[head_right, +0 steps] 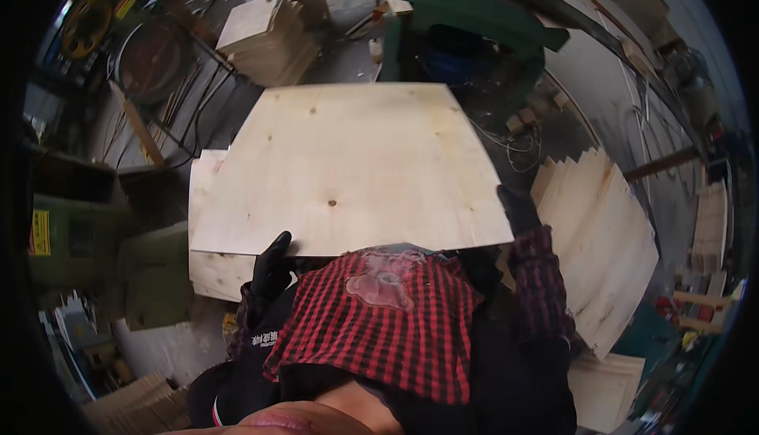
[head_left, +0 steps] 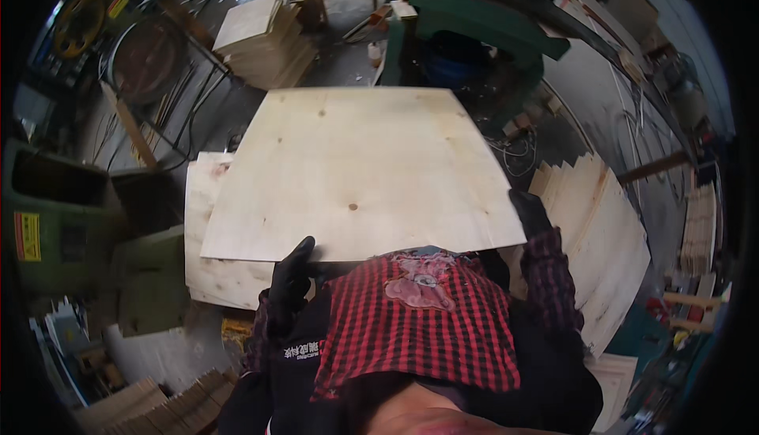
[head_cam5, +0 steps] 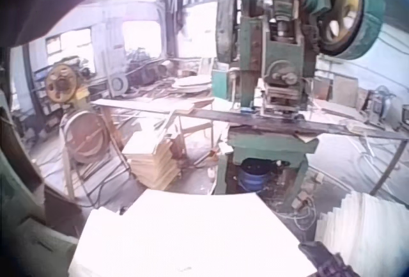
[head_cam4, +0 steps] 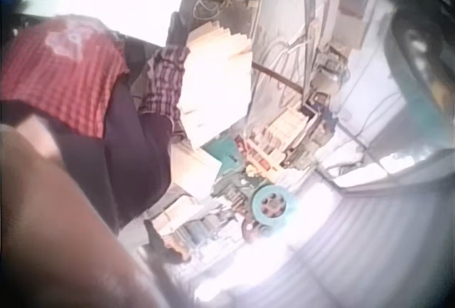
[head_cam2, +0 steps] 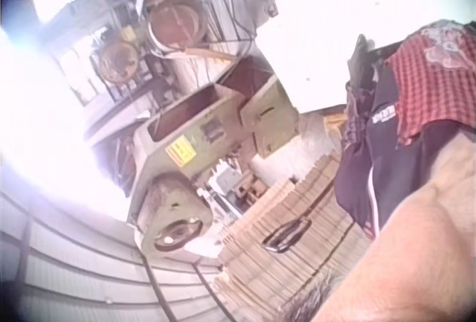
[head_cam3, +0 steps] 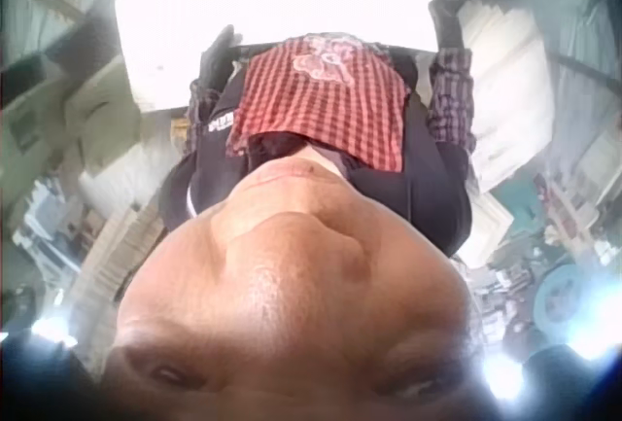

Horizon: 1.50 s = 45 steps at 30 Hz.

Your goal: The person positions and attaches metal hinges to the edges of large plywood sheets by hand, repeating the process for multiple boards and moving them between stacks.

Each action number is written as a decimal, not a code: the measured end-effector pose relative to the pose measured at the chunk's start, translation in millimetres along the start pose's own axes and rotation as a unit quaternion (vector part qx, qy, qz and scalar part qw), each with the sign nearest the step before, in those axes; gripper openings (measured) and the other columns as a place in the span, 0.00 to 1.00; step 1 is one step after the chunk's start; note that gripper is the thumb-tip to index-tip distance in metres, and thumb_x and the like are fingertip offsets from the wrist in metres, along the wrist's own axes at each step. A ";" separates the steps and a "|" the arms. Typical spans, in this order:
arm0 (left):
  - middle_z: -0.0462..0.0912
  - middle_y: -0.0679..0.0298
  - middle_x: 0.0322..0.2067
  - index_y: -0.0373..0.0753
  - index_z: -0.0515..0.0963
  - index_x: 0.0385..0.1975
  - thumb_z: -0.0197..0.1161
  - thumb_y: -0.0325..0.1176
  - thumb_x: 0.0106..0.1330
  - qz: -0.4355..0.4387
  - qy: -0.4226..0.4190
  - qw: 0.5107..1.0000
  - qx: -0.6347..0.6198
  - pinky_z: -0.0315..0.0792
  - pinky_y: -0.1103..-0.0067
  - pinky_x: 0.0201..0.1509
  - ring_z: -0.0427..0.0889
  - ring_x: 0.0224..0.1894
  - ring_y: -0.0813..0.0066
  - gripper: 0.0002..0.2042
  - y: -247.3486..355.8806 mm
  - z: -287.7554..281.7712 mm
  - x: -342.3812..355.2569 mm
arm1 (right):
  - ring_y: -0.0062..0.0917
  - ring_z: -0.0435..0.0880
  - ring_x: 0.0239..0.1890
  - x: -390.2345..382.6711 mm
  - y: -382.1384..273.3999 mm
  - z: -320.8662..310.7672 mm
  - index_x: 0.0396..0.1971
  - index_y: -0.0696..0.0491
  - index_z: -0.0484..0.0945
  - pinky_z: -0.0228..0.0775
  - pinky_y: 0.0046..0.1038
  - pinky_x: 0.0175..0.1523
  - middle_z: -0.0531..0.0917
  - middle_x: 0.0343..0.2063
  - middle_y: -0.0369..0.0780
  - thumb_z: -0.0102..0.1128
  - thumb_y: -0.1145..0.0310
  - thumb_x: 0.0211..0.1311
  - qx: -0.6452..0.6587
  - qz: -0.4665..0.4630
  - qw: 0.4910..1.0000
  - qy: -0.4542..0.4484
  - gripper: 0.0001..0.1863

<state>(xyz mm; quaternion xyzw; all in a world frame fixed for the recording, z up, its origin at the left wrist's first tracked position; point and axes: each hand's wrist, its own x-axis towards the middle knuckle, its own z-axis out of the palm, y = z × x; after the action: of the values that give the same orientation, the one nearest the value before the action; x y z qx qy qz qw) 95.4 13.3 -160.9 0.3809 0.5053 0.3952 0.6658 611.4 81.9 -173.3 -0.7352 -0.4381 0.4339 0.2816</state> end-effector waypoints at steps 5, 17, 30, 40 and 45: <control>0.77 0.57 0.48 0.32 0.66 0.56 0.51 0.35 0.67 0.032 -0.069 0.995 -0.066 0.70 0.79 0.44 0.77 0.39 0.75 0.20 -2.6 7.3 56.9 | 0.16 0.76 0.28 -87.2 -5.4 -36.9 0.33 0.60 0.77 0.68 0.23 0.34 0.78 0.24 0.35 0.49 0.58 0.65 0.075 -0.051 0.979 0.184 0.19; 0.77 0.54 0.38 0.30 0.68 0.50 0.48 0.34 0.66 0.319 -0.028 0.936 0.146 0.74 0.76 0.31 0.78 0.25 0.69 0.17 75.1 94.0 215.2 | 0.19 0.77 0.41 -16.1 -50.1 -107.8 0.47 0.57 0.74 0.69 0.22 0.48 0.79 0.40 0.36 0.42 0.61 0.68 0.250 -0.232 0.913 0.224 0.18; 0.76 0.62 0.21 0.28 0.64 0.55 0.39 0.51 0.71 0.343 0.009 0.919 0.192 0.69 0.80 0.24 0.72 0.19 0.77 0.29 116.4 113.5 202.7 | 0.27 0.82 0.30 -32.1 -75.0 -35.5 0.47 0.49 0.72 0.75 0.26 0.25 0.82 0.33 0.37 0.51 0.58 0.63 0.631 -0.098 0.767 0.060 0.16; 0.79 0.48 0.36 0.24 0.69 0.49 0.58 0.19 0.48 0.356 0.087 0.902 0.228 0.77 0.77 0.33 0.82 0.32 0.68 0.23 100.8 81.7 244.5 | 0.27 0.81 0.25 -7.1 -90.1 -17.5 0.46 0.53 0.71 0.72 0.27 0.23 0.82 0.30 0.40 0.51 0.59 0.63 0.685 -0.040 0.720 0.103 0.16; 0.78 0.48 0.40 0.30 0.68 0.53 0.60 0.18 0.49 0.362 0.035 0.883 0.298 0.76 0.77 0.40 0.81 0.38 0.66 0.26 92.9 51.4 251.3 | 0.28 0.81 0.26 -3.1 -84.0 -16.1 0.47 0.54 0.71 0.73 0.29 0.25 0.82 0.32 0.40 0.50 0.59 0.64 0.671 -0.086 0.734 0.063 0.17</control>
<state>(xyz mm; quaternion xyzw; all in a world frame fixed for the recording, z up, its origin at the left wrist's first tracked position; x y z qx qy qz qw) 176.7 273.7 -159.9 0.7040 0.4491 0.4520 0.3135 591.3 117.1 -97.9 -0.3406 -0.0759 0.5419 0.7646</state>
